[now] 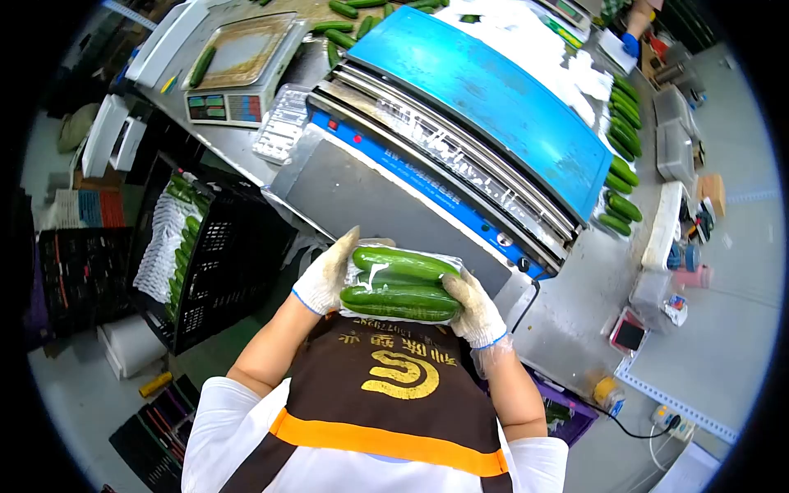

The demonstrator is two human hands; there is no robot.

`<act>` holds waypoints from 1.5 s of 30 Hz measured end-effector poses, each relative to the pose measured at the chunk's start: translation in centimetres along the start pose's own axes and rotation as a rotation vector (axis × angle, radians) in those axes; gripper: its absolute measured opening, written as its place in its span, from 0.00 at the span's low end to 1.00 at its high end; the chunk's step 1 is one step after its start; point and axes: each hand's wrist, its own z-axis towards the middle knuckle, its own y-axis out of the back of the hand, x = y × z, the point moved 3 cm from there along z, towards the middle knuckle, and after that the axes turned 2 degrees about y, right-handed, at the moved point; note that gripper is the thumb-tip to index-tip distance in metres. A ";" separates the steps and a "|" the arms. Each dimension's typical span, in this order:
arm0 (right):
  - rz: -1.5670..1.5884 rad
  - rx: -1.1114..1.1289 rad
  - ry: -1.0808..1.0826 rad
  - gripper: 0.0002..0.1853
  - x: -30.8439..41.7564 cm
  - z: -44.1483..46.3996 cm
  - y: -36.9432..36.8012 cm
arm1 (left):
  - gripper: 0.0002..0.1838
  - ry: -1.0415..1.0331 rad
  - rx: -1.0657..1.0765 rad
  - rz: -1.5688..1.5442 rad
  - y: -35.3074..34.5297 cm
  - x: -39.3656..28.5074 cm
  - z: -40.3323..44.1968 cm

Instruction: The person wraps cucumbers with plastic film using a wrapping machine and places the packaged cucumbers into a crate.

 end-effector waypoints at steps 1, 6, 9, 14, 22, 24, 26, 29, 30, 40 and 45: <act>0.024 -0.025 0.005 0.28 0.1 0.2 -0.1 | 0.34 -0.023 0.028 0.043 -0.2 -0.2 0.2; 0.119 -0.182 0.139 0.25 0.2 1.3 -0.8 | 0.36 -0.281 0.284 0.011 0.4 -3.6 2.3; 0.137 -0.069 0.211 0.30 1.5 3.0 -5.6 | 0.50 -0.245 0.351 -0.450 -2.5 -5.4 -0.8; -0.321 -0.113 0.605 0.32 -0.4 7.8 -13.3 | 0.46 -0.573 0.435 -0.161 -0.3 -5.2 -2.3; -0.973 0.253 0.446 0.41 -10.8 14.4 -25.5 | 0.34 -0.731 0.130 -0.278 13.4 -15.0 -10.7; -1.123 0.279 0.358 0.36 -12.2 15.6 -27.6 | 0.34 -0.850 -0.010 -0.239 17.6 -18.1 -13.7; -1.165 0.282 0.281 0.26 -13.2 17.3 -26.8 | 0.42 -0.938 -0.263 -0.111 22.8 -21.8 -17.4; -1.164 0.176 0.178 0.20 -14.0 18.5 -26.3 | 0.41 -1.222 -0.736 0.141 29.0 -28.5 -23.2; -1.213 0.159 0.179 0.18 -14.1 18.7 -25.7 | 0.44 -1.229 -0.957 0.248 32.9 -30.6 -24.3; -1.481 0.098 0.074 0.16 -15.2 20.3 -27.5 | 0.56 -1.108 -1.605 0.345 57.2 -37.7 -23.0; -1.560 0.173 0.033 0.16 -15.9 21.2 -28.0 | 0.58 -0.490 -1.584 0.472 55.4 -38.4 -23.1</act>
